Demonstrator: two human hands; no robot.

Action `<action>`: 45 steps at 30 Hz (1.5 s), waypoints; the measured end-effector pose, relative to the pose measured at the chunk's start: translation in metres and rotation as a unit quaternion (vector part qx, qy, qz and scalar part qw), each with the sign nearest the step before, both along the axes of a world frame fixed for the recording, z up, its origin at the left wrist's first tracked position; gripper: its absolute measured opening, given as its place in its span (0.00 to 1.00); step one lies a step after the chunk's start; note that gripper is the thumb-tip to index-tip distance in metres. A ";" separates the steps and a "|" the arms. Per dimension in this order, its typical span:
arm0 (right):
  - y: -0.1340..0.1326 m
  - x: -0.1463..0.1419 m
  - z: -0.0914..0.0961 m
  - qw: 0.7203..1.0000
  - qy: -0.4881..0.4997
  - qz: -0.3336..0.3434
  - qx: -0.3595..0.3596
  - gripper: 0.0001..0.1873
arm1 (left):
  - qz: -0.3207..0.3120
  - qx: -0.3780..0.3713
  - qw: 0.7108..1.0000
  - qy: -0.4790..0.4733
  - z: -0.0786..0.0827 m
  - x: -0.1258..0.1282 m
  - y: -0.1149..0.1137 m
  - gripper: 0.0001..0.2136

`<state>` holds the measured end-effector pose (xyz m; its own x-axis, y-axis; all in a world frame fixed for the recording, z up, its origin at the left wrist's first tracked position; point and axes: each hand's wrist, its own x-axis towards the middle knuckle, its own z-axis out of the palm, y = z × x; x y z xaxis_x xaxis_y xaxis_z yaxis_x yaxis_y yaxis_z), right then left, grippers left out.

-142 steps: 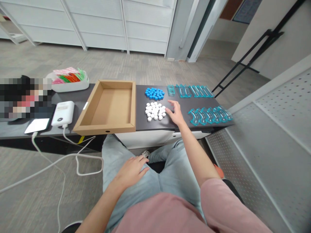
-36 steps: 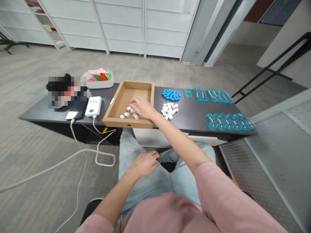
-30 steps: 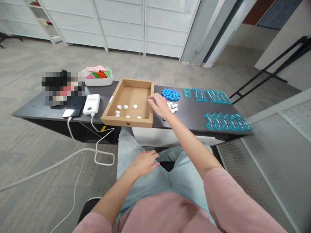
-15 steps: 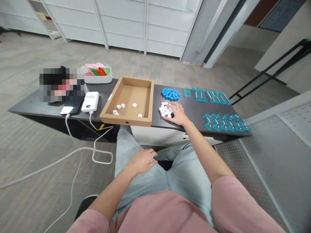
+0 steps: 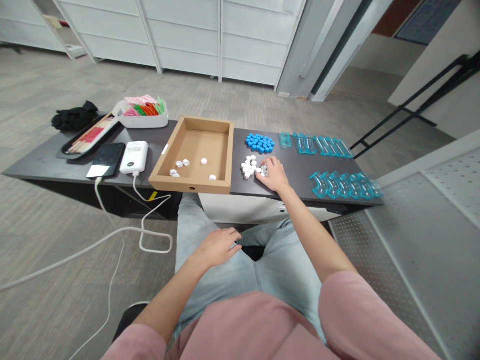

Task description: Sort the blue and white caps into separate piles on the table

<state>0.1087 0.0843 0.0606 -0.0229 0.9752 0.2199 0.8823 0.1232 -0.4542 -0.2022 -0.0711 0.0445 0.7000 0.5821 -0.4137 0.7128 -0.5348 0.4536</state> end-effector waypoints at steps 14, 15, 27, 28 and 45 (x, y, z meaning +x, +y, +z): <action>0.003 0.004 -0.009 0.999 0.012 0.015 0.031 0.16 | 0.005 0.014 1.000 -0.024 -0.009 0.000 0.001 0.13; 0.005 0.005 -0.010 0.999 0.010 0.017 0.036 0.16 | 0.003 0.017 1.000 -0.024 -0.007 0.000 0.001 0.13; 0.019 0.016 -0.018 0.997 0.020 0.010 0.073 0.07 | 0.000 0.016 1.000 -0.017 -0.002 0.001 0.001 0.14; 0.020 0.017 -0.018 0.997 0.022 0.008 0.074 0.07 | 0.002 0.017 1.000 -0.017 -0.002 0.001 0.001 0.14; 0.039 0.025 -0.015 0.978 0.141 -0.119 0.095 0.14 | -0.001 0.019 1.000 -0.012 0.003 0.001 0.000 0.17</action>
